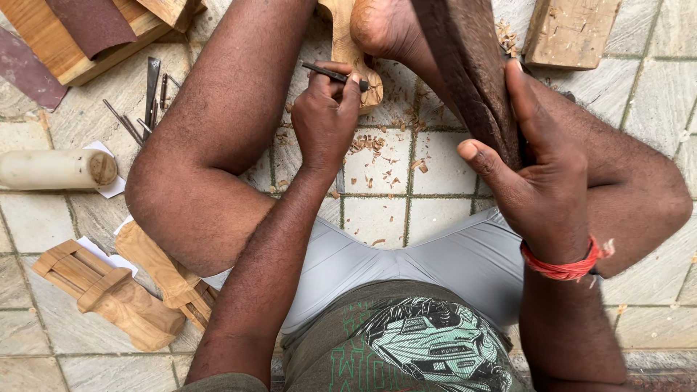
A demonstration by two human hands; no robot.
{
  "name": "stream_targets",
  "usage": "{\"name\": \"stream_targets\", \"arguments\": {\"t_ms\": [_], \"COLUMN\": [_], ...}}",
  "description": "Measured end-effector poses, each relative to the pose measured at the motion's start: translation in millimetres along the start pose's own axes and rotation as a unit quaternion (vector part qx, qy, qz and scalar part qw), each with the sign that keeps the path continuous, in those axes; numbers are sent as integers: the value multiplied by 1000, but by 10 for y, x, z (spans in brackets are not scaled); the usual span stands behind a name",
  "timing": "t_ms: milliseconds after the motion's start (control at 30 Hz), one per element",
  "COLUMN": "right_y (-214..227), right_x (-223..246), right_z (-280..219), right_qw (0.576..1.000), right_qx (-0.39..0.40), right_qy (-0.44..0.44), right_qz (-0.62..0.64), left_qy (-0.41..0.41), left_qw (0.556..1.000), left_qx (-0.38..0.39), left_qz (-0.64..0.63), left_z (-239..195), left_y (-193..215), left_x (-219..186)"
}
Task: The person carves a small wooden piece using a chisel and a wooden mallet. They hold the wood between their feet and repeatedly strike the chisel to shape the object.
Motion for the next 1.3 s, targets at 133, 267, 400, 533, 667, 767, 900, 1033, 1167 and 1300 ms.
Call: {"name": "stream_targets", "arguments": {"t_ms": [133, 267, 400, 533, 667, 767, 900, 1033, 1167, 1300], "right_y": [80, 67, -119, -116, -93, -221, -30, 75, 8, -13], "right_x": [279, 617, 754, 705, 593, 384, 86, -324, -705, -875], "right_z": [131, 389, 678, 653, 511, 509, 316, 96, -208, -478], "right_qw": [995, 966, 915, 901, 935, 892, 917, 991, 988, 958], "right_qx": [20, 57, 100, 104, 106, 141, 54, -12, -42, -88], "right_qy": [64, 161, 193, 212, 231, 194, 185, 98, -28, -146], "right_qz": [-74, -196, -339, -365, -247, -383, -349, -94, 145, 229], "left_qy": [-9, -71, -80, -90, -86, -129, -126, -37, 40, -114], "left_qw": [1000, 992, 983, 984, 966, 978, 976, 976, 997, 988], "left_qx": [-3, -12, -10, -10, 63, -32, 46, 169, 69, 86], "left_qz": [5, 104, 164, 156, 234, 158, 170, 131, 23, 51], "left_z": [-47, -88, -145, -194, -248, -266, -332, -351, -179, 91], "left_y": [-49, -128, -190, -245, -299, -192, -171, -21, 294, 356], "left_x": [3, -43, -55, -17, -5, -178, -157, -18, 68, -53]}}
Point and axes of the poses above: each hand's wrist, its own z-axis towards the middle knuckle, its own y-axis out of the back of the hand, x = y × z, the point moved 5 cm from there along z, towards the middle knuckle, and after that the axes turned 6 degrees about x, right-handed, at the moved point
